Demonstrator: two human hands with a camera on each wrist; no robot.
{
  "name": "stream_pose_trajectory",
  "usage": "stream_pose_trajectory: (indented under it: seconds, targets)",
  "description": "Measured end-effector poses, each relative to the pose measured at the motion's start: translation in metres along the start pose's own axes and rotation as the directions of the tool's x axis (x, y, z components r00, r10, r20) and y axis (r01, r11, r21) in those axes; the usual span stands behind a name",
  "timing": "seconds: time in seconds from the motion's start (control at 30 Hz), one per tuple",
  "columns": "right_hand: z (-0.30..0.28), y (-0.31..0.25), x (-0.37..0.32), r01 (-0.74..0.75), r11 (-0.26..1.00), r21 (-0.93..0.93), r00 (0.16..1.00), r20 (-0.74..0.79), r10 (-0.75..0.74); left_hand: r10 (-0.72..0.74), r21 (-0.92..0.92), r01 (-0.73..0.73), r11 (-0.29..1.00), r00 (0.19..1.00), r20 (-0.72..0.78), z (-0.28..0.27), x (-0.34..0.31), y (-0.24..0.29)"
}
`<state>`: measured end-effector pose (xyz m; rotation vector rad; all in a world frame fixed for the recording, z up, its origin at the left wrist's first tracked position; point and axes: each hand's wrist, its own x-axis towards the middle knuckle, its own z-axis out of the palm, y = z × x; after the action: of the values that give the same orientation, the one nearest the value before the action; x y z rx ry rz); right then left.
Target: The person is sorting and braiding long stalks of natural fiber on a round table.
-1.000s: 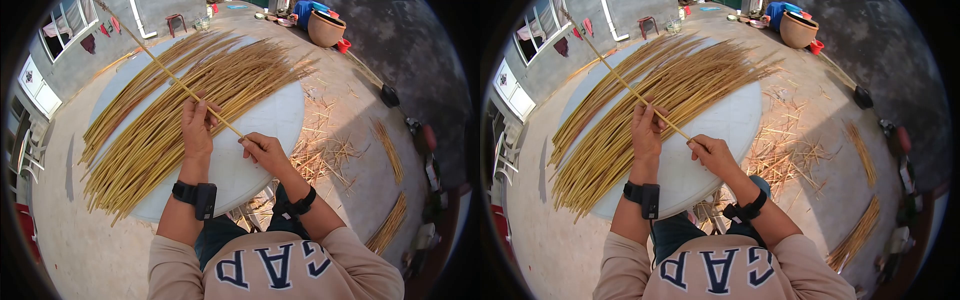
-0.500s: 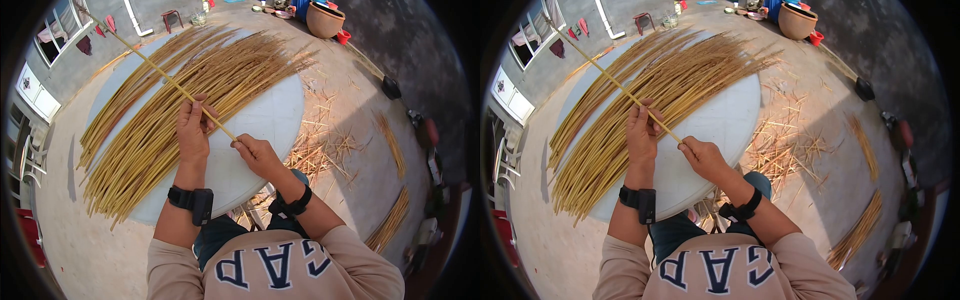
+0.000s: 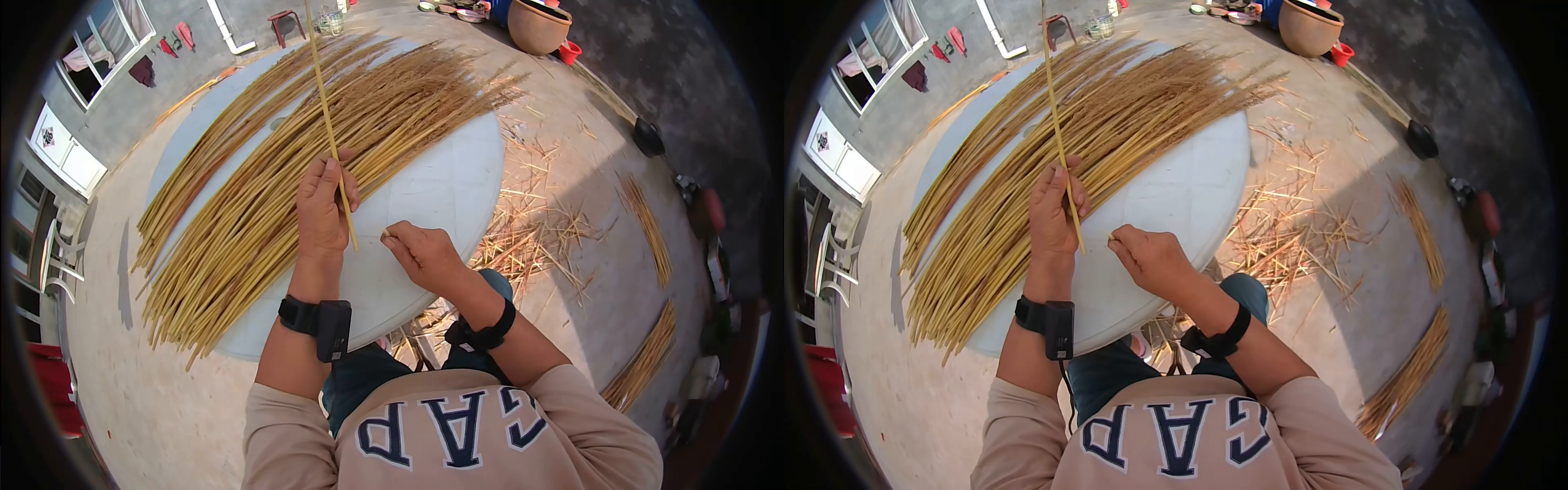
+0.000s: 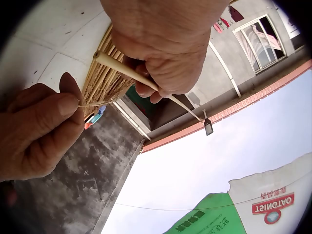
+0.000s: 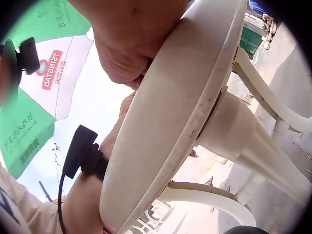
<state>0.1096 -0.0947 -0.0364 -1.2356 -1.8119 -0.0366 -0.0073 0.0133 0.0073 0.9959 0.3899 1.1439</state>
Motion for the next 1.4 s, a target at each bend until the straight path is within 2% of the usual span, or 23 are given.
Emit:
stream_pose_trajectory:
  seconds: [0.03, 0.07, 0.1, 0.13, 0.17, 0.2, 0.23, 0.3, 0.33, 0.4, 0.43, 0.5, 0.53, 0.6, 0.63, 0.7, 0.9, 1.03, 1.17, 1.23, 1.37, 1.4]
  targets:
    - [-0.008, -0.002, 0.001, -0.197, 0.954, 0.227, 0.978, -0.027, 0.208, 0.003, 0.002, -0.003, 1.000, 1.000, 0.000, 0.000, 0.000, 0.000]
    - [-0.018, -0.003, 0.003, -0.366, 0.819, 0.442, 0.912, -0.003, 0.410, 0.009, -0.004, -0.009, 1.000, 1.000, 0.003, 0.000, 0.000, 0.001]
    - [-0.036, -0.003, 0.007, -0.431, 0.688, 0.583, 0.834, -0.034, 0.551, 0.014, -0.012, -0.014, 1.000, 1.000, 0.005, -0.001, 0.000, 0.001]
    - [-0.050, 0.004, 0.009, -0.263, 0.501, 0.824, 0.741, -0.161, 0.652, 0.017, -0.012, -0.017, 1.000, 1.000, -0.001, -0.003, 0.001, 0.001]
    - [-0.065, 0.017, 0.016, 0.059, 0.352, 0.934, 0.618, -0.311, 0.722, 0.009, -0.042, -0.008, 0.999, 1.000, 0.022, -0.004, 0.002, 0.001]
    - [-0.083, 0.025, 0.023, 0.237, 0.215, 0.947, 0.390, -0.295, 0.872, 0.003, -0.073, 0.001, 0.997, 0.999, 0.048, -0.005, 0.002, 0.001]
    - [-0.100, 0.031, 0.023, 0.306, 0.025, 0.952, 0.329, -0.131, 0.935, 0.009, -0.080, -0.005, 0.997, 0.999, 0.046, -0.006, 0.001, 0.000]
    - [-0.101, 0.058, 0.006, 0.270, -0.141, 0.952, 0.350, 0.039, 0.936, -0.012, -0.077, 0.016, 0.997, 0.998, 0.054, -0.004, 0.002, -0.001]
    - [-0.094, 0.055, 0.006, 0.266, -0.138, 0.954, 0.360, 0.034, 0.932, -0.002, -0.084, 0.006, 0.996, 0.998, 0.056, -0.003, 0.002, -0.001]
    - [-0.066, 0.037, 0.000, -0.177, 0.027, 0.984, 0.435, 0.053, 0.899, -0.013, -0.031, 0.016, 0.999, 0.996, 0.089, -0.001, 0.002, -0.001]
    - [-0.057, 0.022, 0.000, -0.279, 0.110, 0.954, 0.554, 0.066, 0.830, -0.005, -0.027, 0.008, 1.000, 0.997, 0.081, -0.001, 0.001, -0.001]
    - [-0.038, 0.003, 0.002, -0.460, 0.248, 0.853, 0.643, 0.128, 0.755, -0.015, 0.024, 0.013, 1.000, 0.998, 0.066, -0.002, 0.001, 0.000]
    - [-0.029, -0.001, 0.001, -0.458, 0.233, 0.858, 0.652, 0.147, 0.744, -0.006, 0.060, 0.002, 0.998, 0.998, 0.063, -0.003, 0.001, 0.000]
    - [-0.013, -0.006, 0.000, -0.578, 0.616, 0.535, 0.764, 0.091, 0.638, 0.007, 0.122, -0.013, 0.992, 0.999, 0.053, -0.003, 0.000, 0.000]
    - [-0.011, -0.008, 0.001, -0.569, 0.615, 0.546, 0.773, 0.100, 0.626, 0.008, 0.165, -0.018, 0.986, 0.998, 0.061, -0.003, 0.001, 0.001]
    - [-0.012, -0.009, 0.002, -0.607, 0.691, 0.394, 0.778, 0.113, 0.619, 0.038, 0.218, -0.051, 0.975, 0.997, 0.063, 0.000, 0.000, 0.000]
    - [-0.013, -0.006, 0.000, -0.581, 0.710, 0.398, 0.790, 0.065, 0.610, 0.036, 0.402, -0.058, 0.914, 0.997, 0.062, 0.016, -0.010, 0.025]
    - [-0.011, -0.005, 0.000, -0.566, 0.727, 0.388, 0.799, 0.043, 0.599, 0.031, 0.556, -0.062, 0.829, 0.997, 0.066, 0.012, -0.026, 0.068]
    - [-0.012, -0.005, -0.003, -0.549, 0.726, 0.415, 0.807, 0.036, 0.590, 0.123, 0.792, -0.011, 0.610, 0.989, -0.082, -0.023, -0.054, 0.114]
    - [-0.013, -0.005, -0.004, -0.533, 0.727, 0.433, 0.820, 0.051, 0.571, 0.225, 0.906, -0.018, 0.423, 0.971, -0.085, -0.063, -0.063, 0.133]
    - [-0.015, -0.009, -0.003, -0.557, 0.725, 0.406, 0.810, 0.074, 0.581, 0.333, 0.987, 0.105, 0.121, 0.933, -0.140, -0.129, -0.087, 0.175]
    - [-0.014, -0.008, -0.003, -0.531, 0.755, 0.385, 0.828, 0.049, 0.558, 0.337, 0.987, 0.106, 0.117, 0.931, -0.140, -0.142, -0.092, 0.182]
